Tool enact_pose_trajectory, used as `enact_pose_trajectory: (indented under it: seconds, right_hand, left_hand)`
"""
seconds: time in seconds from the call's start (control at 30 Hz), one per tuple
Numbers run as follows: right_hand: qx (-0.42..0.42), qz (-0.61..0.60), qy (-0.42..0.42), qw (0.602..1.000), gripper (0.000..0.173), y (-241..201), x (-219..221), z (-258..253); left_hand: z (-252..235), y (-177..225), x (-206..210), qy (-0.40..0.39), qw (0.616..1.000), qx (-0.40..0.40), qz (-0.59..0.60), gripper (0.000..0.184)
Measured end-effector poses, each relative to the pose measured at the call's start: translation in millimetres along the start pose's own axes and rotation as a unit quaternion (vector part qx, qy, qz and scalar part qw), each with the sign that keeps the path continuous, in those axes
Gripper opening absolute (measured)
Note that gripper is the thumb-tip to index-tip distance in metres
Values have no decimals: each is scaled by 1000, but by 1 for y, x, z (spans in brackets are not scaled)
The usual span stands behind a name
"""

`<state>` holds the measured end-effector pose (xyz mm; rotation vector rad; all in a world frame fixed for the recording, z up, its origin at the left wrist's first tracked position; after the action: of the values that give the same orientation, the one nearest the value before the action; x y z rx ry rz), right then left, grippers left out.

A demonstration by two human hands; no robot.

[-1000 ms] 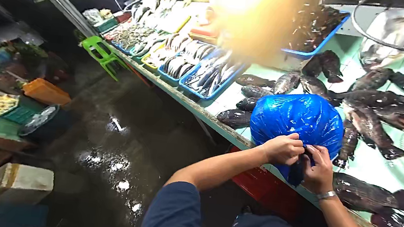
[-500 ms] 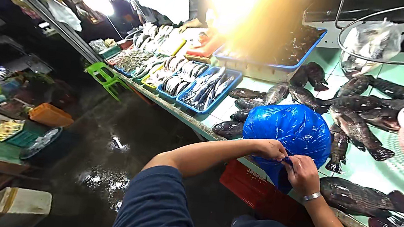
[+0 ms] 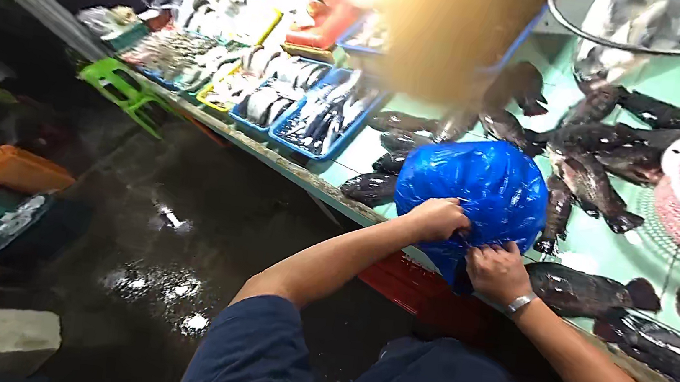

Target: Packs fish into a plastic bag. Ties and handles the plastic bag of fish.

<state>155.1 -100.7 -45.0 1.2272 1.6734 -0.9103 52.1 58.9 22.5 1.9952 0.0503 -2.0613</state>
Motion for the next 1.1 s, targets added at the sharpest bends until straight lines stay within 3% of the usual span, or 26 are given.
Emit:
enact_pose_trajectory:
  seconds: [0.07,0.2,0.27,0.33,0.5,0.6,0.67,0.73,0.8,0.87,0.93,1.03,1.07,1.1]
  right_hand:
    - [23,-32,-11,999,28,1,-5,3]
    - [14,-58,164,985,24,3,-3,5]
    - [24,-70,141,987,39,-4,2,0]
    - [40,-64,64,995,48,-8,9,-6]
    - [14,-84,-48,995,33,-11,1,-26]
    - [7,-126,-79,989,39,-8,-5,-33]
    - [2,-152,-47,987,44,2,-11,-28]
    - [8,-142,76,987,38,24,-22,-10]
    - [84,-55,167,981,36,65,-47,28]
    - [225,71,195,952,47,116,-81,91]
    - [417,185,158,876,60,157,-123,180]
    - [636,201,101,739,75,185,-187,333]
    - [669,199,70,712,69,190,-198,384]
    - [690,201,29,695,53,196,-206,428]
  left_hand:
    - [9,1,14,90,996,-5,2,15]
    - [35,16,24,215,974,-74,11,19]
    - [50,25,40,240,964,-111,34,24]
    - [64,31,69,265,947,-154,98,28]
    - [99,49,132,369,825,-228,362,32]
    - [117,57,154,360,757,-298,457,38]
    - [124,57,167,333,724,-328,507,41]
    - [127,54,176,306,709,-343,535,42]
    - [129,54,183,291,713,-339,540,42]
    - [134,53,193,281,718,-327,547,41]
    - [143,51,202,265,720,-320,556,39]
    - [156,42,214,232,743,-328,535,33]
    - [160,38,217,217,752,-342,520,31]
    - [167,35,219,200,760,-359,503,30]
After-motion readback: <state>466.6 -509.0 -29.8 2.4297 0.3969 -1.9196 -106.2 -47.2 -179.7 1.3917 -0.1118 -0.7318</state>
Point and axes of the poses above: each hand's wrist, its own z-axis away from the middle knuckle, its own x-axis out of the palm, y = z × x, the point moved 2 cm from there along -z, towards the middle knuckle, and after that the axes turned 9 degrees about -x, right-handed, at the moved point
